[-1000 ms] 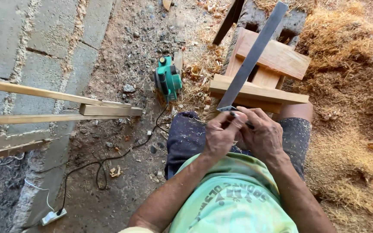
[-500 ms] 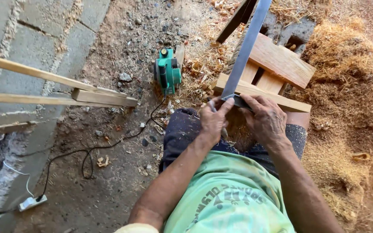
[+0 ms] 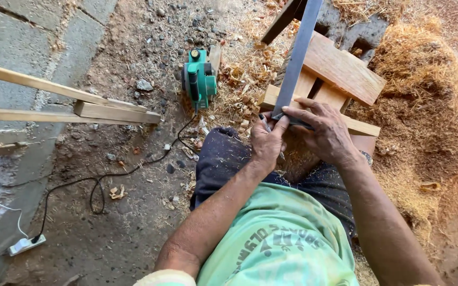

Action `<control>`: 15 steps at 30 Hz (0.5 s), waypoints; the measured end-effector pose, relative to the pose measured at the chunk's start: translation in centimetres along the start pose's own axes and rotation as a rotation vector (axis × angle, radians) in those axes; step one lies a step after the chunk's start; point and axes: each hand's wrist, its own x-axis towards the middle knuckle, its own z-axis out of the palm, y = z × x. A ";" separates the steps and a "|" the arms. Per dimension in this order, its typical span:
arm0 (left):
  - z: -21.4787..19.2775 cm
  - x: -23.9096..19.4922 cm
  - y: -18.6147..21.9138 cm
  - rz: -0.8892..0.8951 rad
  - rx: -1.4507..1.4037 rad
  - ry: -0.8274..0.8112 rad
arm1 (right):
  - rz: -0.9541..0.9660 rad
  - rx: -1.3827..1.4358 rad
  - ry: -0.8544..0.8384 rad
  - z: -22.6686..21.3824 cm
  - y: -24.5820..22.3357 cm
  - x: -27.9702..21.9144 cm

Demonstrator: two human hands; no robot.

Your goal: The person sits on the ground and uses a try square and a marker to draw lines on a small piece of wood resting on their lap. They repeatedly reposition the square and mark the wood to create precise guidelines.

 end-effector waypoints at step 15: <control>-0.7 -0.6 0.6 -0.046 -0.105 -0.102 | -0.012 -0.104 0.009 1.0 -0.1 -0.1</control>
